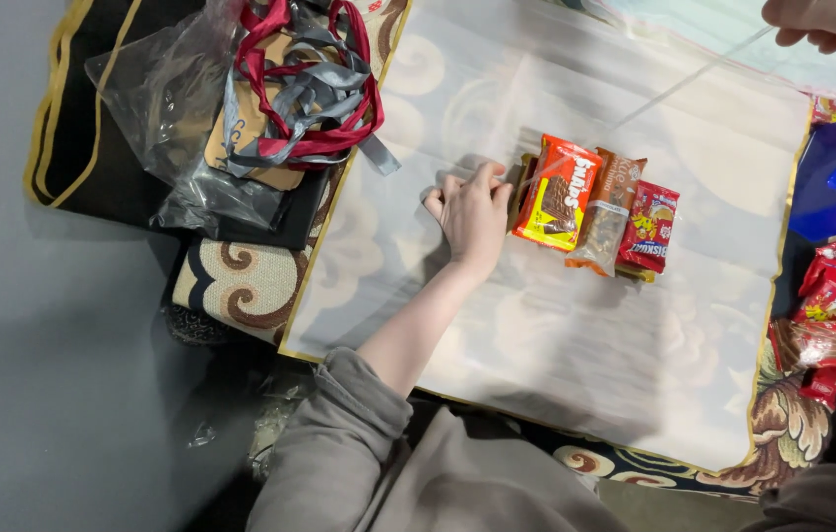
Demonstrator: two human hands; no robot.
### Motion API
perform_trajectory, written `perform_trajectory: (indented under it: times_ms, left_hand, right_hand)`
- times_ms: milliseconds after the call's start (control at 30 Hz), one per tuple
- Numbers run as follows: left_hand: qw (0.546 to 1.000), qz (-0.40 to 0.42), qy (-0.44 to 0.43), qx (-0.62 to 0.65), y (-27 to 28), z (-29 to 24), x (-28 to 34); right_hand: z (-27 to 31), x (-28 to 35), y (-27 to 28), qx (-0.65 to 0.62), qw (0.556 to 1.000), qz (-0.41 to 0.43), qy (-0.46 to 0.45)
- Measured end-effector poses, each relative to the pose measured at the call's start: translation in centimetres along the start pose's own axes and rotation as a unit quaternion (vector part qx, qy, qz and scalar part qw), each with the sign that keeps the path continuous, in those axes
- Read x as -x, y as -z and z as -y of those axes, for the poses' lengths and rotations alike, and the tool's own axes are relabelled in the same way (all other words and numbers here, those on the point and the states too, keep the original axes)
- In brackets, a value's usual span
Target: Arranging various snack packages such as biscuits and wafers on a white surface to create a layout.
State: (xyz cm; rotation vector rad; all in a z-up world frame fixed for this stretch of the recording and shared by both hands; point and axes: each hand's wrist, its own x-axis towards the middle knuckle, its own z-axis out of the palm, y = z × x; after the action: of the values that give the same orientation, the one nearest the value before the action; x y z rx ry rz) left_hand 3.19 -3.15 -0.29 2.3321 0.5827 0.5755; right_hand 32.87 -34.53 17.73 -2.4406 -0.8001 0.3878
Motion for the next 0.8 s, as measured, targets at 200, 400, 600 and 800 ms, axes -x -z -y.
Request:
perform_trajectory:
  times_ms: [200, 400, 600, 800]
  left_hand:
    - [0.999, -0.011, -0.025, -0.025, 0.4, -0.4, 0.3]
    - [0.998, 0.012, -0.014, -0.065, 0.8, -0.6, 0.1]
    - [0.997, 0.023, -0.021, -0.076, 0.1, -0.3, -0.3]
    - [0.996, 0.028, -0.020, -0.079, -0.2, 0.0, -0.6]
  right_hand:
    - [6.3, 1.9, -0.9, 0.038, 0.997, -0.005, -0.068]
    - [9.2, 4.7, -1.5, 0.078, 0.993, -0.032, -0.078]
    - [13.6, 11.5, -1.5, 0.028, 0.997, -0.070, -0.036]
    - [13.5, 15.3, -2.7, -0.014, 0.994, -0.096, -0.059]
